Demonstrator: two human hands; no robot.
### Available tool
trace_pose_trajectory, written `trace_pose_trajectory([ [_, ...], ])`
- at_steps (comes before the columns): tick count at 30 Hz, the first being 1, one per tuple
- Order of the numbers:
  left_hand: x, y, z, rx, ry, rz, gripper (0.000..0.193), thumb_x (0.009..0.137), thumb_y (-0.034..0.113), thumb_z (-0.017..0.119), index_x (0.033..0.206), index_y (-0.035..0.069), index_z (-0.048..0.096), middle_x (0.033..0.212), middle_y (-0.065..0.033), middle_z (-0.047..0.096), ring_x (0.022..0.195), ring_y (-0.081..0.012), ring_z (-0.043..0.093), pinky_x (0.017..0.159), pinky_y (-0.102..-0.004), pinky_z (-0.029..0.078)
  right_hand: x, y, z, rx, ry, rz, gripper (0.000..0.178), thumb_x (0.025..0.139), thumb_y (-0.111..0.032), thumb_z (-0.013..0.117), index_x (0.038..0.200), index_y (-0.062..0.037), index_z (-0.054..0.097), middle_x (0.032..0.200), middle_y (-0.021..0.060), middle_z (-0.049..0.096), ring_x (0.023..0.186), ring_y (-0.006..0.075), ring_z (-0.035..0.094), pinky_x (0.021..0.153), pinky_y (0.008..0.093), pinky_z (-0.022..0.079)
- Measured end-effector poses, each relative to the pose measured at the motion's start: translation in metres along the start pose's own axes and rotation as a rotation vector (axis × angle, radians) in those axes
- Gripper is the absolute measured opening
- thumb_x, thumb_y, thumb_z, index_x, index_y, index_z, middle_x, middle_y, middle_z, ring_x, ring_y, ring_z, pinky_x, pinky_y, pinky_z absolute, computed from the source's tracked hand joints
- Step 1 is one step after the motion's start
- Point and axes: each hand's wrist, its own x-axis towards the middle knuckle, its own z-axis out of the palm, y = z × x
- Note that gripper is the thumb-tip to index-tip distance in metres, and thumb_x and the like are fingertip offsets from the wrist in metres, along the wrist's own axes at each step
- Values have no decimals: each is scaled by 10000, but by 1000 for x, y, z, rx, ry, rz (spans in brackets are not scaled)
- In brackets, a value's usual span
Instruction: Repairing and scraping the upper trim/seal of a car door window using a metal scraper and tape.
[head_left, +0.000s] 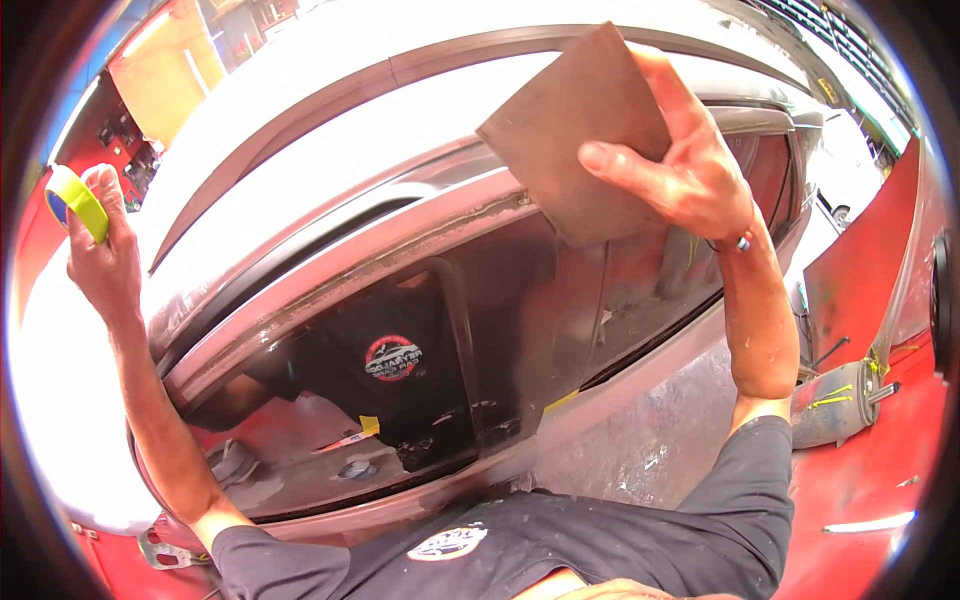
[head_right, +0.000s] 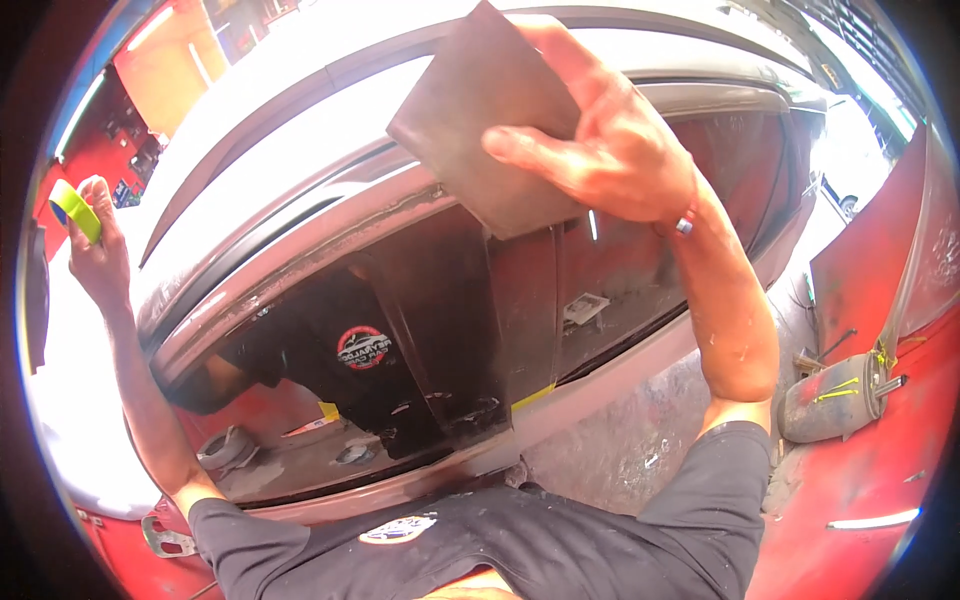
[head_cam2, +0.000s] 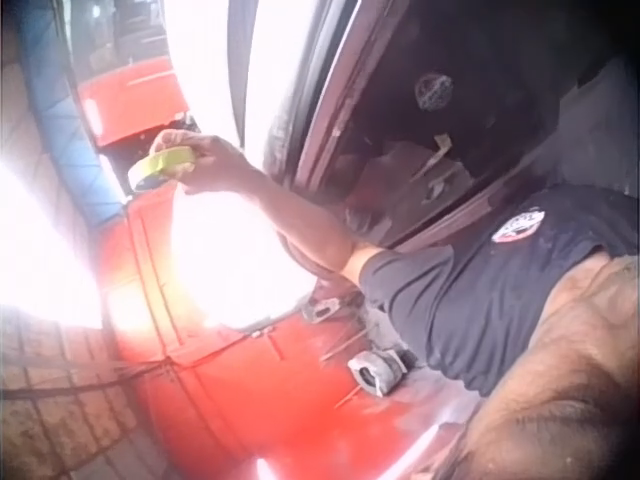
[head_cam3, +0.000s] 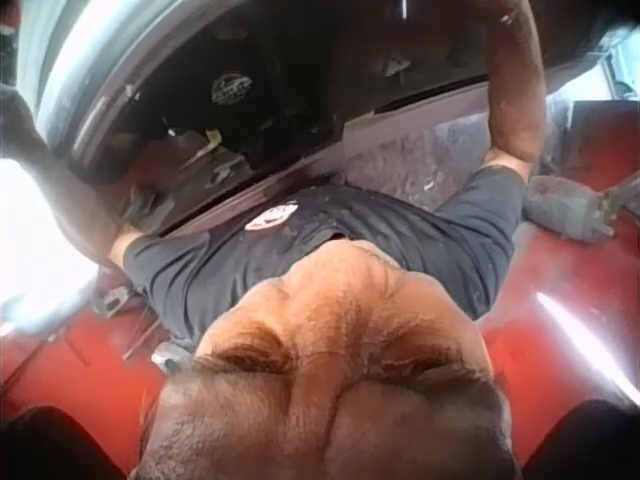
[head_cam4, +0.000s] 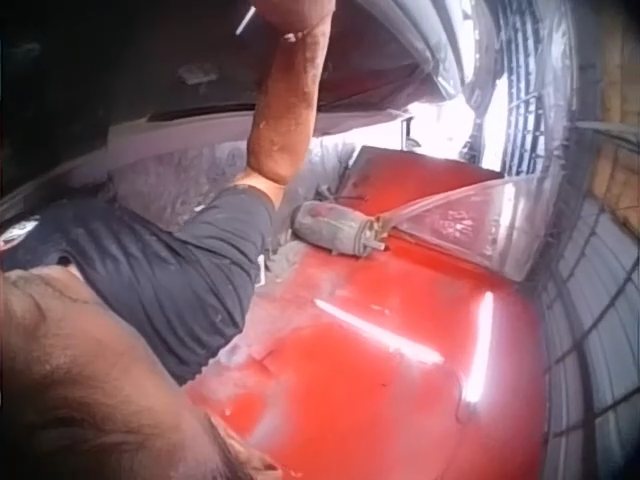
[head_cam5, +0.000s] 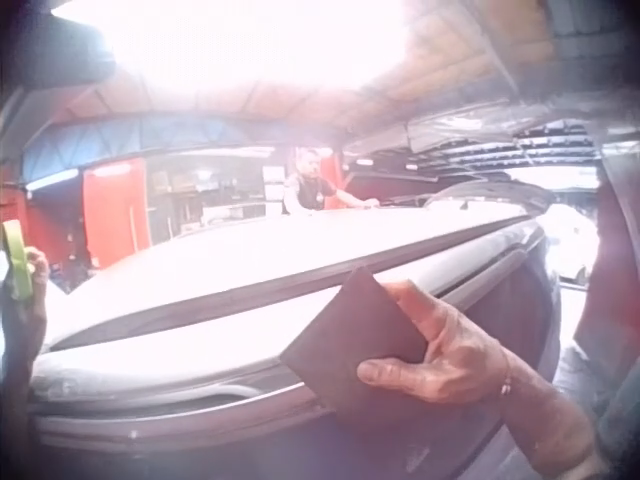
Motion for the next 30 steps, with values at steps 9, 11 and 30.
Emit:
trace_pose_trajectory([
  [9, 0, 6, -1, -38, 2, 7, 383, 958, 431, 602, 1135, 97, 662, 864, -62, 735, 718, -143, 698, 650, -276, 529, -10, 3, 0, 39, 30, -26, 578, 859, -24, 709, 1373, -68, 450, 1161, 27, 612, 1067, 112, 539, 950, 283, 435],
  [11, 0, 6, 2, -62, -7, 20, 390, 957, 436, 602, 1137, 96, 667, 860, -62, 735, 710, -140, 694, 646, -272, 527, -9, 5, 4, 120, 78, -44, 554, 865, -79, 724, 1355, -54, 467, 1134, 39, 619, 1031, 121, 541, 927, 282, 442],
  [30, 5, 2, -9, -3, 10, -22, 379, 952, 430, 610, 1154, 117, 685, 898, -37, 748, 730, -125, 703, 651, -251, 537, -9, -1, 8, 66, 73, 0, 561, 858, 3, 703, 1361, -67, 467, 1173, 41, 626, 1106, 118, 556, 957, 287, 449],
])
